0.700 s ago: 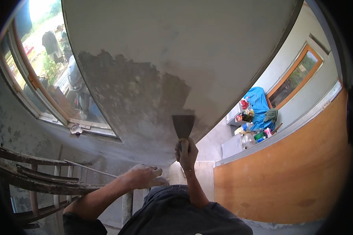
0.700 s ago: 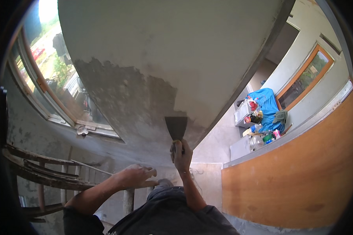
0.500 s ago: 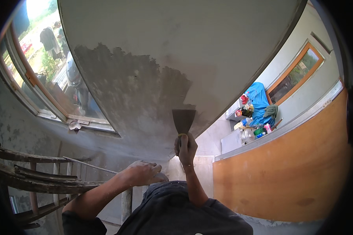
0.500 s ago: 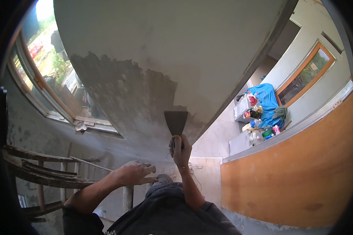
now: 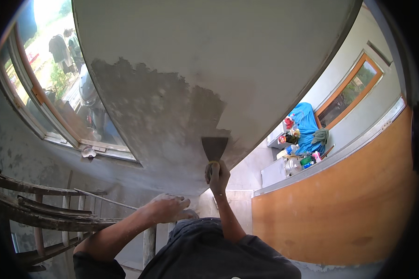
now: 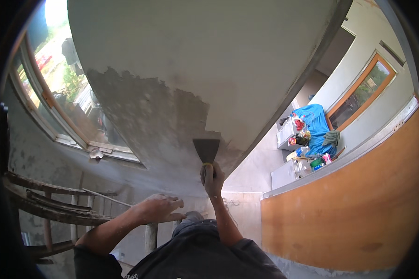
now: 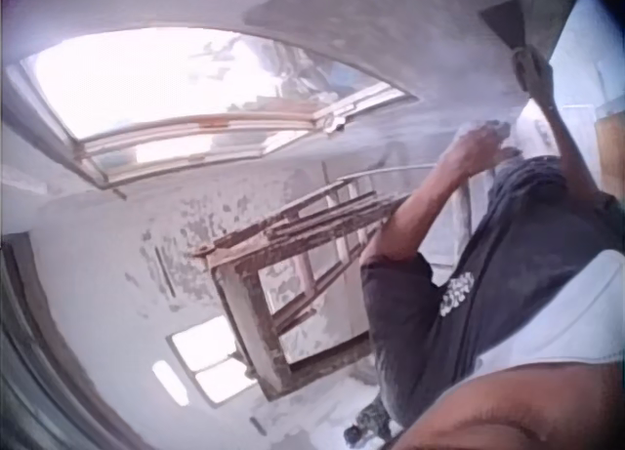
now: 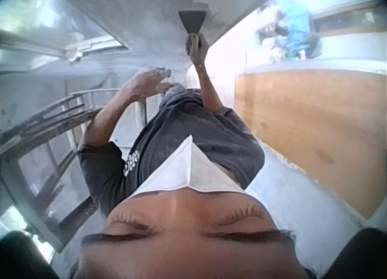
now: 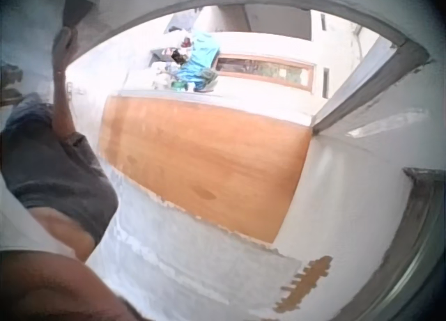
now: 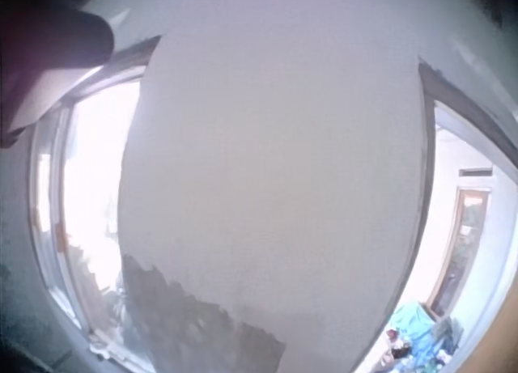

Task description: The person uses a putty knife to apply and smooth plaster onto an interior wall surface while standing on a ladder.

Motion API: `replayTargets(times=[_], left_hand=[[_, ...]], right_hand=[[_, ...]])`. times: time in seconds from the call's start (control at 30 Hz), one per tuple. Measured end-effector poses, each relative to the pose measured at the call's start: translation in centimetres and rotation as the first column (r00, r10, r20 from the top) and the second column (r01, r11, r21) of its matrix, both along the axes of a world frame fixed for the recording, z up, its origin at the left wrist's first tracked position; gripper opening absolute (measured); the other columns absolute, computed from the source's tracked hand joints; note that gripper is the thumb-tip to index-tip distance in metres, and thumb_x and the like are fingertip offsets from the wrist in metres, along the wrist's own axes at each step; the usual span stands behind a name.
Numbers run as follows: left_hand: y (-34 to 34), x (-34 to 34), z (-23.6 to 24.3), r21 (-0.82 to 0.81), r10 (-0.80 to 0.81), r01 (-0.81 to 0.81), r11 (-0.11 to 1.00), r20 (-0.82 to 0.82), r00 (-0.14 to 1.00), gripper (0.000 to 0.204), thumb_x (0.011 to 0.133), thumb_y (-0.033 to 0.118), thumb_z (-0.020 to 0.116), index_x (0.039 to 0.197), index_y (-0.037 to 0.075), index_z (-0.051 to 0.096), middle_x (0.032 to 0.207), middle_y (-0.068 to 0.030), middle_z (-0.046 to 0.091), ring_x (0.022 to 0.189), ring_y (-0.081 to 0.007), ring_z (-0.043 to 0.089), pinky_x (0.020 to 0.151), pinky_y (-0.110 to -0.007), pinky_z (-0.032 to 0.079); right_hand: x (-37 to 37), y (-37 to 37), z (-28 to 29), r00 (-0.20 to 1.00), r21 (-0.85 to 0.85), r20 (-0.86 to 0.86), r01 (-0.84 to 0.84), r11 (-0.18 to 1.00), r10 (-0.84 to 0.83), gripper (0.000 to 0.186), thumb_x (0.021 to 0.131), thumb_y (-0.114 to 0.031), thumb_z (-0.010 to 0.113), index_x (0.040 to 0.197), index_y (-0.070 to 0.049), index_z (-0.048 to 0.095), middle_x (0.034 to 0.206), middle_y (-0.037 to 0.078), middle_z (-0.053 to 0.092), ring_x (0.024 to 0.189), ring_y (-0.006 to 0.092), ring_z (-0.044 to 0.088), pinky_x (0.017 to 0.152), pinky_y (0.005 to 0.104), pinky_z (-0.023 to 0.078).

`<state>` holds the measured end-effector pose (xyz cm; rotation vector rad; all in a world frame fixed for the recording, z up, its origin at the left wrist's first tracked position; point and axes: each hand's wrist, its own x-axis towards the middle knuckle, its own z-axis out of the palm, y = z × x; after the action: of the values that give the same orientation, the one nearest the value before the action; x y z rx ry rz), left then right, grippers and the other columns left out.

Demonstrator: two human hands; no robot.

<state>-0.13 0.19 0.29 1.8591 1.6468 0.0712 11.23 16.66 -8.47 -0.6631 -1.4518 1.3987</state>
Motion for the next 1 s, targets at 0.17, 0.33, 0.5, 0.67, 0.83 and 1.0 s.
replayTargets(times=[0.17, 0.33, 0.5, 0.67, 0.83, 1.0], left_hand=[[0.0, 0.1, -0.9, -0.001, 0.006, -0.006, 1.000, 0.013, 1.000, 0.051, 0.089, 0.048, 0.049, 0.106, 0.000, 0.053, 0.097, -0.0209, 0.061, 0.094, -0.0377, 0.058, 0.083, -0.044, 0.044], [-0.2, 0.0, -0.8, 0.008, -0.036, 0.036, 0.999, 0.000, 0.999, 0.051, 0.089, 0.048, 0.048, 0.106, 0.000, 0.053, 0.098, -0.0212, 0.061, 0.094, -0.0379, 0.059, 0.083, -0.044, 0.045], [-0.2, 0.0, -0.8, 0.054, -0.030, 0.030, 0.998, 0.009, 1.000, 0.050, 0.089, 0.048, 0.048, 0.106, 0.000, 0.053, 0.096, -0.0212, 0.061, 0.092, -0.0383, 0.059, 0.081, -0.044, 0.045], [-0.4, 0.1, -1.4, 0.009, -0.018, 0.018, 1.000, 0.001, 1.000, 0.049, 0.089, 0.047, 0.049, 0.105, 0.001, 0.053, 0.096, -0.0215, 0.061, 0.092, -0.0387, 0.059, 0.081, -0.044, 0.045], [-0.4, 0.0, -0.9, 0.045, -0.029, 0.029, 0.999, -0.013, 0.999, 0.051, 0.089, 0.049, 0.048, 0.105, 0.001, 0.053, 0.095, -0.0217, 0.062, 0.090, -0.0389, 0.060, 0.080, -0.044, 0.046], [-0.3, 0.2, -1.4, -0.016, -0.052, 0.051, 0.999, -0.046, 0.998, 0.052, 0.089, 0.050, 0.048, 0.105, 0.001, 0.053, 0.095, -0.0215, 0.062, 0.090, -0.0389, 0.060, 0.079, -0.044, 0.046]], right_hand=[[0.2, 0.0, 3.1, 0.999, -0.041, -0.034, 0.029, 0.999, -0.030, 0.028, 0.098, -0.021, 0.039, 0.077, -0.003, 0.047, 0.055, 0.003, 0.047, 0.036, 0.0066, 0.037, 0.031, 0.0223, 0.029], [0.1, -0.2, 1.4, 0.998, -0.055, -0.057, 0.010, 0.998, -0.014, 0.028, 0.098, -0.021, 0.039, 0.082, -0.001, 0.051, 0.054, 0.003, 0.046, 0.037, 0.0064, 0.037, 0.032, 0.0215, 0.028], [0.9, -0.7, 0.2, 0.999, -0.098, -0.004, -0.040, 0.994, 0.040, 0.026, 0.097, -0.021, 0.041, 0.090, 0.000, 0.054, 0.057, 0.004, 0.049, 0.037, 0.0065, 0.040, 0.032, 0.0213, 0.029], [0.8, -0.4, 1.0, 0.998, -0.117, -0.054, -0.049, 0.992, 0.043, 0.026, 0.097, -0.022, 0.041, 0.090, 0.000, 0.054, 0.057, 0.004, 0.049, 0.037, 0.0068, 0.040, 0.032, 0.0214, 0.029], [1.0, -0.6, 1.4, 1.000, -0.102, 0.008, -0.022, 0.994, 0.023, 0.026, 0.097, -0.022, 0.042, 0.086, -0.001, 0.053, 0.055, 0.004, 0.048, 0.036, 0.0069, 0.039, 0.031, 0.0216, 0.029], [1.0, -0.2, 1.6, 0.998, -0.123, -0.042, -0.052, 0.991, 0.047, 0.026, 0.097, -0.021, 0.042, 0.083, -0.002, 0.053, 0.056, 0.005, 0.049, 0.036, 0.0069, 0.038, 0.031, 0.0218, 0.028]])
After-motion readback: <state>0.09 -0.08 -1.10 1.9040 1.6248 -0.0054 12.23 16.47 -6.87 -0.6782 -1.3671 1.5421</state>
